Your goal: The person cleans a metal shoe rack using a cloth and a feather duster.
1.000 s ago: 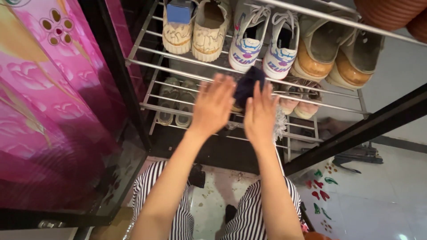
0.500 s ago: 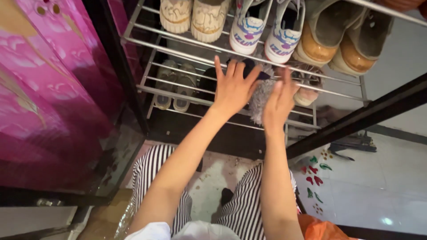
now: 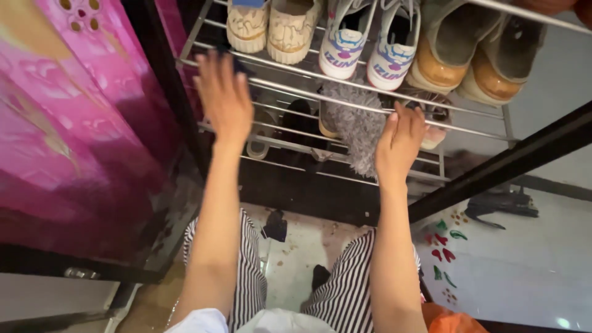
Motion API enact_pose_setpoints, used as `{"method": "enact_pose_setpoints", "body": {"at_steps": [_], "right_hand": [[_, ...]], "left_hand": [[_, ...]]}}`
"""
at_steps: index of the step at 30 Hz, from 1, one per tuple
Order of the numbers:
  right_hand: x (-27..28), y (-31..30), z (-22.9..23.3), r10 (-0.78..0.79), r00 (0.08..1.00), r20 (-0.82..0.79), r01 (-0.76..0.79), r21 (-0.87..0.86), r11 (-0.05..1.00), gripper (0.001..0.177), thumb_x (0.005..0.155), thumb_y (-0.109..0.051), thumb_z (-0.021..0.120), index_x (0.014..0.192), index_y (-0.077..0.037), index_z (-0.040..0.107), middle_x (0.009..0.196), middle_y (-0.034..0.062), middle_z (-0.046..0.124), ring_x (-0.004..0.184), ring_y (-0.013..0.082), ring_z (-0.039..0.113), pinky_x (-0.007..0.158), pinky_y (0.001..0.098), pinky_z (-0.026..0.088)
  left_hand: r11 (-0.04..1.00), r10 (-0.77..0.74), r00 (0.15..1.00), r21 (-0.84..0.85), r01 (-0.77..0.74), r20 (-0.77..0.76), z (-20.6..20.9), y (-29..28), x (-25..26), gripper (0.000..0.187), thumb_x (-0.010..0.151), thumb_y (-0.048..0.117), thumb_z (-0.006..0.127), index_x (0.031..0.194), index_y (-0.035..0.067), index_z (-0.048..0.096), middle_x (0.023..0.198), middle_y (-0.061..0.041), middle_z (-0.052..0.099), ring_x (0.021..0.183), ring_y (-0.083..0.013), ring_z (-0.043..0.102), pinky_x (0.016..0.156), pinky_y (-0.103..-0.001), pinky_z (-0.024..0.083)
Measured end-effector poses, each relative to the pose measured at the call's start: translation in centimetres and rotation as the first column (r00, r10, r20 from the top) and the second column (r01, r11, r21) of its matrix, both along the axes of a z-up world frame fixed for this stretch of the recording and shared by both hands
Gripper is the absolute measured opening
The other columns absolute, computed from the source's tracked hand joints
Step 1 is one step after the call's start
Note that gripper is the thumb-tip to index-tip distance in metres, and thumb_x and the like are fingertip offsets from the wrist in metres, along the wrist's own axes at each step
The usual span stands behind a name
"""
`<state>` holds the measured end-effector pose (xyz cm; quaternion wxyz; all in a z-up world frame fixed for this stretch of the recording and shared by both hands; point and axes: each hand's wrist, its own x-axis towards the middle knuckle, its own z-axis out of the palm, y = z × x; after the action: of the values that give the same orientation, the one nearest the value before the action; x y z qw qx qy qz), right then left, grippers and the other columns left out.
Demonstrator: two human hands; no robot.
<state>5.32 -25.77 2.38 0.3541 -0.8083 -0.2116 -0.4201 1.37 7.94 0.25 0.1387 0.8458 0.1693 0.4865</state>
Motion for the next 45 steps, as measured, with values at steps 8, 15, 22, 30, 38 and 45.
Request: {"method": "enact_pose_setpoints", "body": {"at_steps": [8,15,22,30,38,45], "right_hand": [[0.2,-0.3,-0.4,-0.012,1.000,-0.005,0.012,-0.005,1.000,0.030,0.112,-0.016,0.053,0.131,0.001,0.066,0.133,0.0236,0.059,0.137,0.0462,0.047,0.118,0.0536,0.034],[-0.1,0.2,-0.1,-0.001,1.000,-0.011,0.001,0.004,1.000,0.028,0.112,-0.014,0.055,0.131,0.002,0.066,0.131,0.0227,0.059,0.137,0.0464,0.047,0.117,0.0529,0.036],[-0.2,-0.2,-0.3,0.004,1.000,-0.020,-0.005,-0.018,1.000,0.028,0.112,-0.012,0.055,0.134,0.002,0.065,0.133,0.0221,0.058,0.139,0.0454,0.046,0.119,0.0522,0.035],[-0.1,-0.4,-0.3,0.013,0.999,-0.037,-0.014,-0.025,1.000,0.029,0.110,-0.011,0.059,0.136,0.001,0.064,0.134,0.0213,0.057,0.141,0.0441,0.045,0.119,0.0512,0.035],[-0.4,-0.4,-0.3,-0.007,0.999,-0.038,0.006,-0.036,0.999,0.029,0.110,-0.011,0.060,0.137,0.000,0.063,0.137,0.0207,0.057,0.141,0.0438,0.045,0.119,0.0509,0.036],[-0.5,-0.2,-0.2,-0.012,1.000,-0.027,0.011,-0.031,0.999,0.030,0.108,-0.012,0.060,0.136,0.000,0.064,0.137,0.0217,0.057,0.141,0.0443,0.045,0.118,0.0514,0.036]], "left_hand": [[0.997,-0.009,0.993,-0.081,0.019,0.117,-0.9,1.6,-0.1,0.052,0.120,0.028,0.045,0.163,0.002,0.033,0.172,-0.020,0.025,0.162,-0.0414,0.019,0.133,-0.056,0.024],[0.997,-0.068,0.993,-0.039,0.072,0.100,-1.9,-1.0,0.6,0.051,0.119,0.028,0.046,0.163,0.005,0.035,0.173,-0.018,0.023,0.163,-0.0414,0.017,0.132,-0.061,0.022],[0.972,-0.231,0.971,0.063,0.227,0.065,-0.9,-6.8,0.0,0.048,0.115,0.032,0.053,0.156,0.010,0.045,0.167,-0.013,0.036,0.161,-0.0364,0.022,0.131,-0.062,0.022],[0.951,-0.282,0.959,0.123,0.283,-0.033,-0.5,-7.8,-0.3,0.048,0.113,0.037,0.053,0.153,0.012,0.048,0.161,-0.011,0.043,0.158,-0.0337,0.027,0.127,-0.065,0.019],[0.999,-0.033,0.999,-0.034,0.032,-0.029,-0.9,-2.8,0.3,0.054,0.116,0.040,0.037,0.159,0.007,0.041,0.169,-0.016,0.032,0.160,-0.0351,0.018,0.129,-0.063,0.015],[0.984,-0.049,0.993,-0.164,0.066,0.111,-0.9,-1.9,-0.5,0.054,0.118,0.037,0.037,0.161,0.005,0.040,0.173,-0.016,0.026,0.164,-0.0360,0.013,0.134,-0.059,0.015]]}}
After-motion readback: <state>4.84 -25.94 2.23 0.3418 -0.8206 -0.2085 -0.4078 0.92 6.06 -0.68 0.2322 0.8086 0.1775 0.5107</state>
